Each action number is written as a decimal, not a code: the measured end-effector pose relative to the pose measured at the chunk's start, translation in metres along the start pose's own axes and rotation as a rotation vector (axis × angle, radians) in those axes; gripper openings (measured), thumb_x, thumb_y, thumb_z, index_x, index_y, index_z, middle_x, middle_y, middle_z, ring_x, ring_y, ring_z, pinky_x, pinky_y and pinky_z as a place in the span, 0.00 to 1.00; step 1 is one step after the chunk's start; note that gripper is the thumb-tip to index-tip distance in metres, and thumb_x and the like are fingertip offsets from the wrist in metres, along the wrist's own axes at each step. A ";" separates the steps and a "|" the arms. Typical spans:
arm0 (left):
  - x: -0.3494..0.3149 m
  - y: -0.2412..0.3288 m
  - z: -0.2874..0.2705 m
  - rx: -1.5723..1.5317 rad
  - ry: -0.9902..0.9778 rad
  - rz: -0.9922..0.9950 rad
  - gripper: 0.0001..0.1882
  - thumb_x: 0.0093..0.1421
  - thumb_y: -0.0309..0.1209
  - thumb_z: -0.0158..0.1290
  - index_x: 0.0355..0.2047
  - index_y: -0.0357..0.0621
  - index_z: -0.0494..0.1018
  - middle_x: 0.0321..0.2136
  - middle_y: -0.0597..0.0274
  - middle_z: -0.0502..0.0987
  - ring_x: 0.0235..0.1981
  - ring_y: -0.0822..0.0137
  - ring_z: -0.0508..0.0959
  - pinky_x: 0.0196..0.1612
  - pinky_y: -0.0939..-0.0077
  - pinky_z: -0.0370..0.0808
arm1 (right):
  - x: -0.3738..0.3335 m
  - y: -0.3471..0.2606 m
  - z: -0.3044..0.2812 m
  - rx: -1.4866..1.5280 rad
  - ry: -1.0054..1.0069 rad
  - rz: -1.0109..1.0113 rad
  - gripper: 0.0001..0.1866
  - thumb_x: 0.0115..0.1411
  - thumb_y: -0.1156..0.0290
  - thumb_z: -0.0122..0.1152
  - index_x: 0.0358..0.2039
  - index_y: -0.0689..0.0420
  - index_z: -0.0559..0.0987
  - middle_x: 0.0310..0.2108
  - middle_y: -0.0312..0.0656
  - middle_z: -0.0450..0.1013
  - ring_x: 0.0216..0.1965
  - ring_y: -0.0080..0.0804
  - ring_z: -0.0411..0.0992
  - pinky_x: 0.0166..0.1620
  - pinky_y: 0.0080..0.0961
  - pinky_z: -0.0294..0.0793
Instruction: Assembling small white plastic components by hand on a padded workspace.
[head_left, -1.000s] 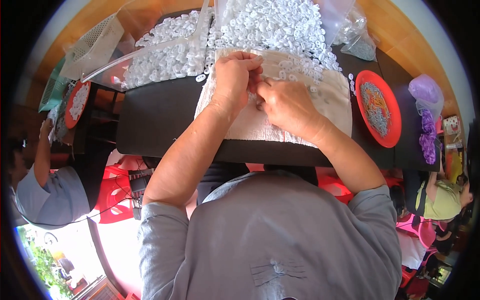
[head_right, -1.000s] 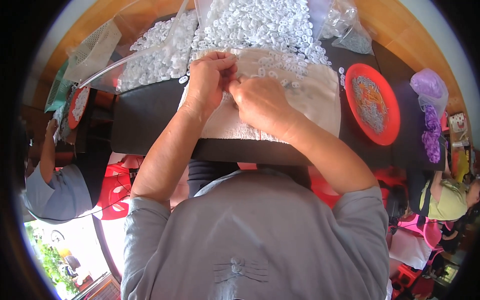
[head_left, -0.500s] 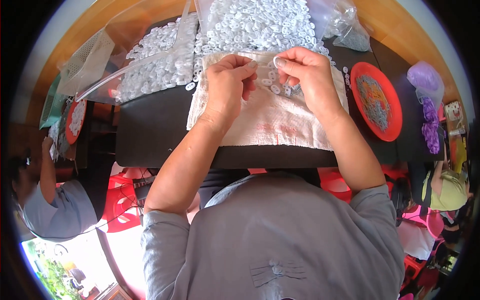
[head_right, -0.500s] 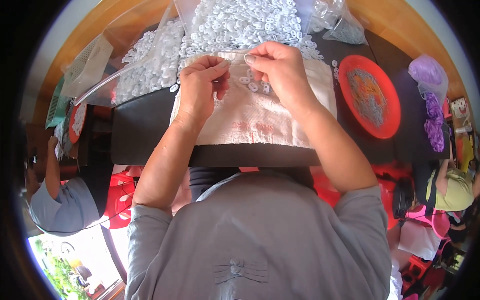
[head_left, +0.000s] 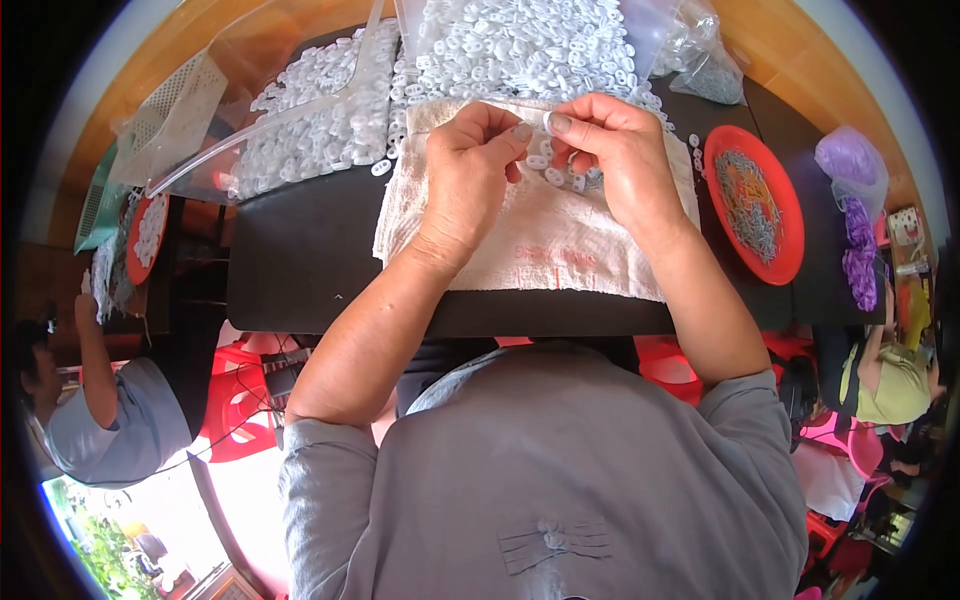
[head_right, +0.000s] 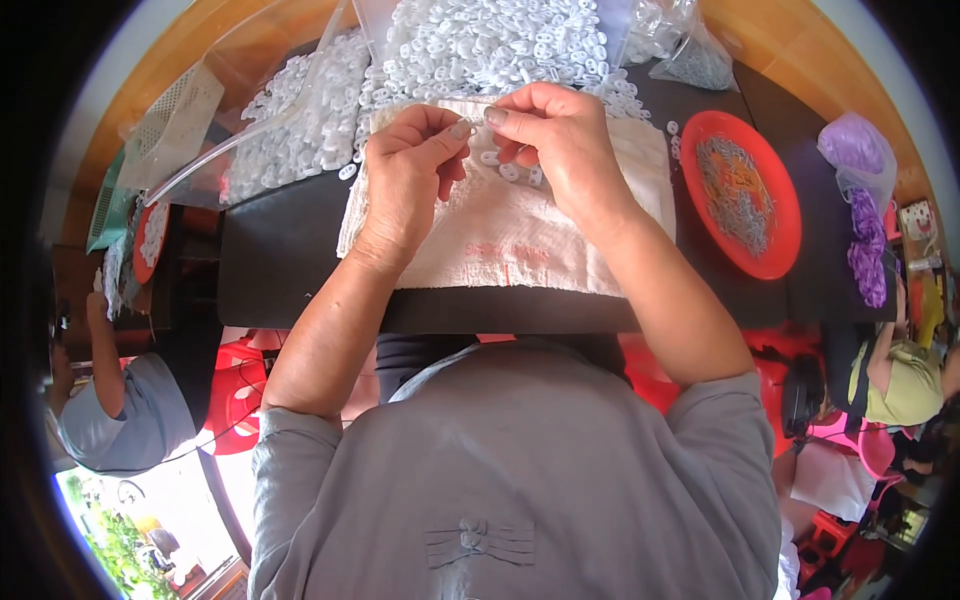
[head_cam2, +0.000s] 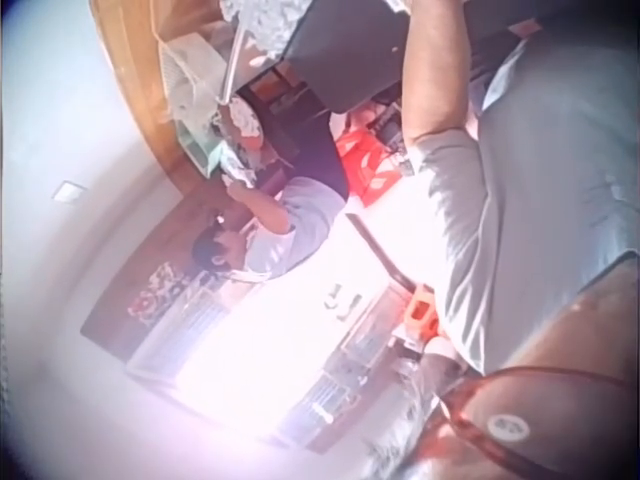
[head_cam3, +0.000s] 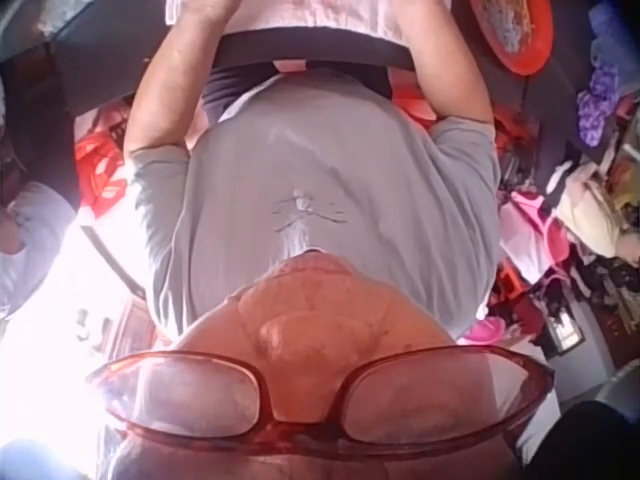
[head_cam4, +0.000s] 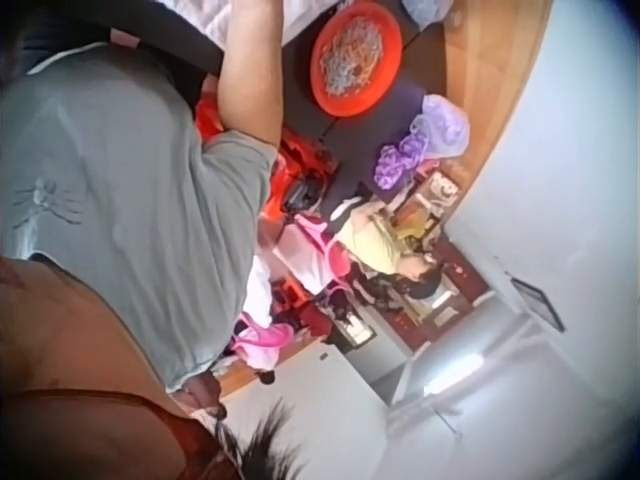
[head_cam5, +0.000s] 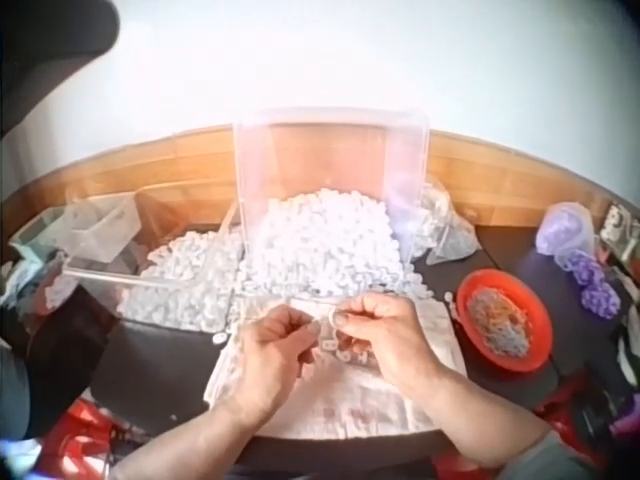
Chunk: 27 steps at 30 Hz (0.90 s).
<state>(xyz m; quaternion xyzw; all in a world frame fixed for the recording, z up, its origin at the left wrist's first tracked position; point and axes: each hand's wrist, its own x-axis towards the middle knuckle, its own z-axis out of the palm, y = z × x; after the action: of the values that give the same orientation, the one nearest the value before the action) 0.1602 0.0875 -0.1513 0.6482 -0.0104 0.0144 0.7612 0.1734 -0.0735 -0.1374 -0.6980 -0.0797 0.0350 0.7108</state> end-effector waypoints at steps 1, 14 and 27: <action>0.000 0.000 0.000 0.000 0.001 -0.002 0.05 0.57 0.24 0.54 0.29 0.33 0.72 0.20 0.63 0.73 0.18 0.76 0.69 0.22 0.82 0.66 | 0.000 0.000 0.000 0.000 -0.001 0.000 0.08 0.58 0.69 0.60 0.32 0.61 0.80 0.23 0.34 0.74 0.24 0.20 0.71 0.30 0.15 0.64; -0.003 -0.002 0.002 0.114 0.016 0.060 0.06 0.59 0.28 0.55 0.30 0.38 0.73 0.20 0.68 0.73 0.18 0.80 0.69 0.18 0.87 0.62 | 0.001 0.000 -0.002 -0.011 -0.009 0.002 0.07 0.58 0.70 0.60 0.32 0.61 0.80 0.23 0.35 0.75 0.24 0.21 0.71 0.29 0.16 0.65; -0.003 -0.005 0.001 0.128 0.027 0.097 0.05 0.58 0.26 0.55 0.29 0.36 0.73 0.21 0.67 0.72 0.21 0.78 0.68 0.24 0.85 0.66 | 0.002 0.003 -0.002 -0.007 -0.042 -0.030 0.07 0.59 0.70 0.60 0.33 0.60 0.79 0.24 0.35 0.75 0.26 0.21 0.72 0.30 0.16 0.66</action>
<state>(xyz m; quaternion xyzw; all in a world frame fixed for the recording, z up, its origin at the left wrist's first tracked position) 0.1573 0.0860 -0.1558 0.6942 -0.0307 0.0605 0.7166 0.1758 -0.0748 -0.1398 -0.6985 -0.1052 0.0388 0.7068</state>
